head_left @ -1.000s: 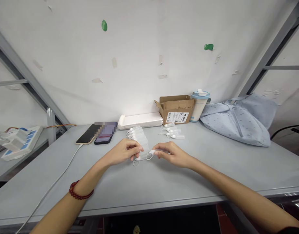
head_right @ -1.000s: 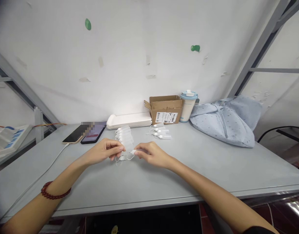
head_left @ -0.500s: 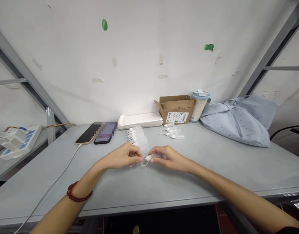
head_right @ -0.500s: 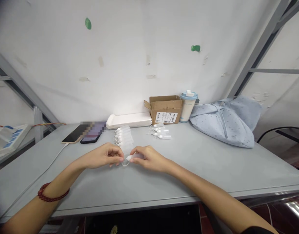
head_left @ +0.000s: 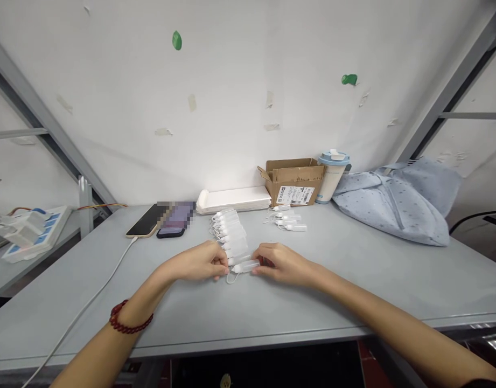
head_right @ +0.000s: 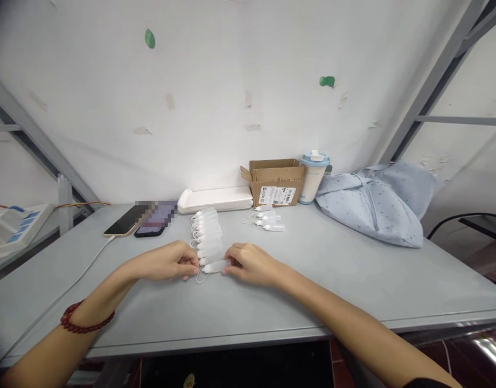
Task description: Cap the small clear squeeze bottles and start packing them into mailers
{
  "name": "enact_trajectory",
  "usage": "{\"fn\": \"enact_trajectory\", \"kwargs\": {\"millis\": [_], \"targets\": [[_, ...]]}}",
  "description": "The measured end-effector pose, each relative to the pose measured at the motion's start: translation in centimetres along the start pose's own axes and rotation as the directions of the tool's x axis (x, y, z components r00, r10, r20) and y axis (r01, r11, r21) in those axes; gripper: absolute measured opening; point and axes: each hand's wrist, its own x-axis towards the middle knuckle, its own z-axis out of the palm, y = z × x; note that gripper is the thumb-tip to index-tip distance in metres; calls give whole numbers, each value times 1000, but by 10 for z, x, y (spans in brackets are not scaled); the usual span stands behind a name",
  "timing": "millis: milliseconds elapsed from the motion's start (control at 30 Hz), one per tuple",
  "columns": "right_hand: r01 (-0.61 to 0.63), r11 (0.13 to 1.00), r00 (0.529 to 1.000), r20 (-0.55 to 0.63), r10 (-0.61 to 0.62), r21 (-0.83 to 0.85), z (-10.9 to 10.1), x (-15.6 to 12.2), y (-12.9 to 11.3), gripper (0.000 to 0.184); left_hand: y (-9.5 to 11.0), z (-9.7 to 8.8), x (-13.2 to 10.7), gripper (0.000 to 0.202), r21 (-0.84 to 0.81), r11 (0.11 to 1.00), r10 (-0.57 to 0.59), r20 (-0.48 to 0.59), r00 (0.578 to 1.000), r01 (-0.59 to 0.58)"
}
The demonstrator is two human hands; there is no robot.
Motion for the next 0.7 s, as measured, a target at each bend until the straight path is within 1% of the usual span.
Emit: {"fn": "enact_trajectory", "kwargs": {"millis": [100, 233, 567, 700], "targets": [[5, 998, 1000, 5, -4, -58, 2, 0, 1, 20, -1, 1, 0, 22, 37, 999, 11, -21, 1000, -11], [19, 997, 1000, 0, -19, -74, 3, -1, 1, 19, -3, 1, 0, 21, 52, 999, 4, -18, 1000, -3], [39, 994, 999, -23, -41, -107, 3, -1, 4, 20, 0, 2, 0, 22, 17, 999, -47, -4, 999, 47], [26, 995, 999, -32, -29, -101, 1, 0, 3, 19, 1, 1, 0, 25, -2, 998, -59, -32, 998, 59]]}}
